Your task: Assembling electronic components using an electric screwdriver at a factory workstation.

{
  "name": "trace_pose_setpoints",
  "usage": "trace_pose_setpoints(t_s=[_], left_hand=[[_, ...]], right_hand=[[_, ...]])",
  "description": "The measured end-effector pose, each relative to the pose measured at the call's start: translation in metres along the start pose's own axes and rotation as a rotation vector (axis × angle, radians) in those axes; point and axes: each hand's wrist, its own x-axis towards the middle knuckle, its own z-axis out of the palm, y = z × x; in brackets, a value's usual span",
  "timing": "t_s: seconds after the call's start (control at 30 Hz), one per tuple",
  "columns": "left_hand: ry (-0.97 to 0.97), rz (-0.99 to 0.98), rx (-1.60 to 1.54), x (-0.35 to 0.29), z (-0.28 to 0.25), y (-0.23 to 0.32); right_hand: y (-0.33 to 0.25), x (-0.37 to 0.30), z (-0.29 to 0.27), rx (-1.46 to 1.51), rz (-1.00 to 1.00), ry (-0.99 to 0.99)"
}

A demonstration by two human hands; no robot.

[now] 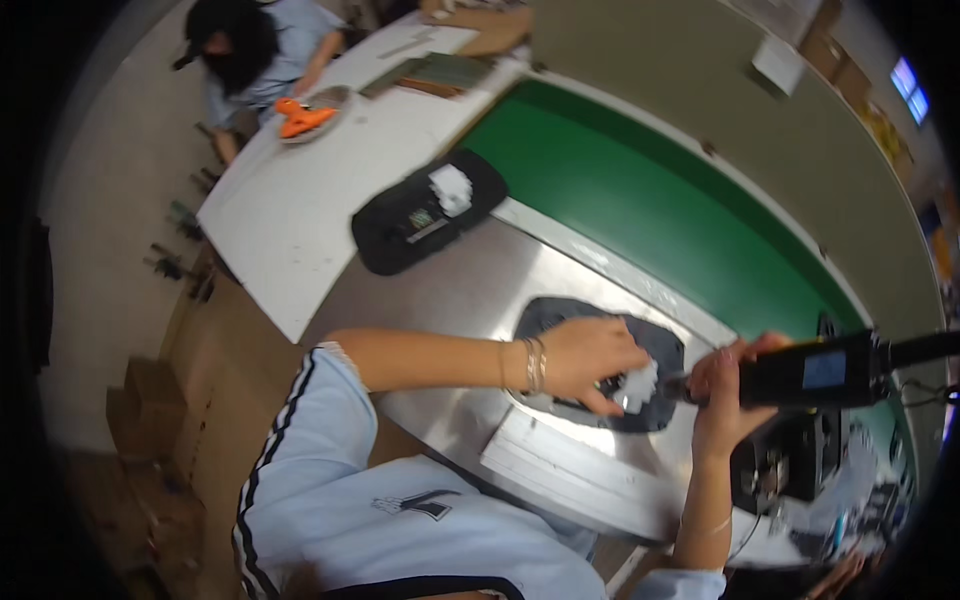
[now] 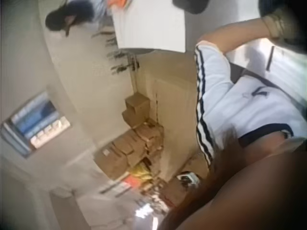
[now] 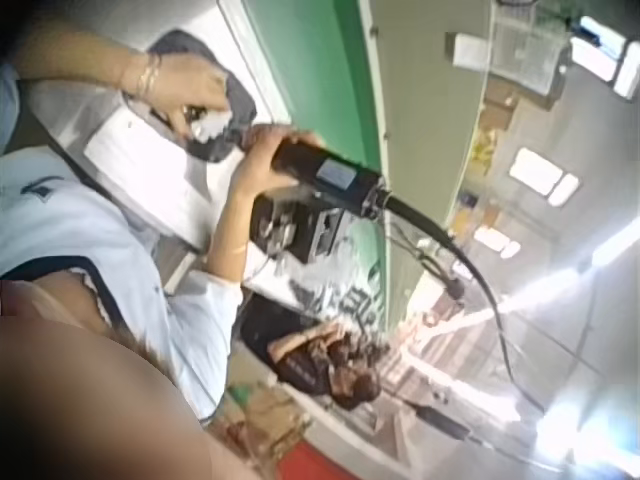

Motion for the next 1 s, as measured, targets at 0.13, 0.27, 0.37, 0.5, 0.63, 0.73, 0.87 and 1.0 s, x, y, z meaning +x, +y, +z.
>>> trace_pose_setpoints(t_s=[0.13,0.27,0.37,0.5,0.63,0.73,0.87,1.0], left_hand=[[-0.082,0.01,0.058,-0.022,-0.032,-0.024],[-0.027,-0.025,0.068,-0.027,-0.033,-0.027],[0.006,-0.017,0.08,-0.03,-0.034,-0.029],[-0.063,-0.019,0.108,-0.024,-0.042,-0.022],[0.012,0.08,0.069,-0.017,-0.032,-0.027],[-0.131,-0.06,0.098,-0.023,-0.05,-0.022],[-0.036,-0.016,0.088,-0.021,-0.051,-0.017],[-0.063,-0.04,0.075,-0.015,-0.048,-0.008]], right_hand=[[0.031,-0.005,0.038,-0.005,-0.009,0.038],[0.029,0.0,0.051,0.057,0.004,-0.037],[0.026,-0.003,0.038,0.029,-0.097,-0.037],[-0.017,-0.02,0.003,0.049,-0.217,0.115],[-0.051,-0.043,-0.061,-0.077,-0.283,0.146],[-0.047,-0.048,-0.106,-0.064,-0.203,0.305],[-0.074,-0.037,-0.107,-0.175,-0.171,0.347],[-0.075,-0.035,-0.126,-0.253,-0.221,0.348]])
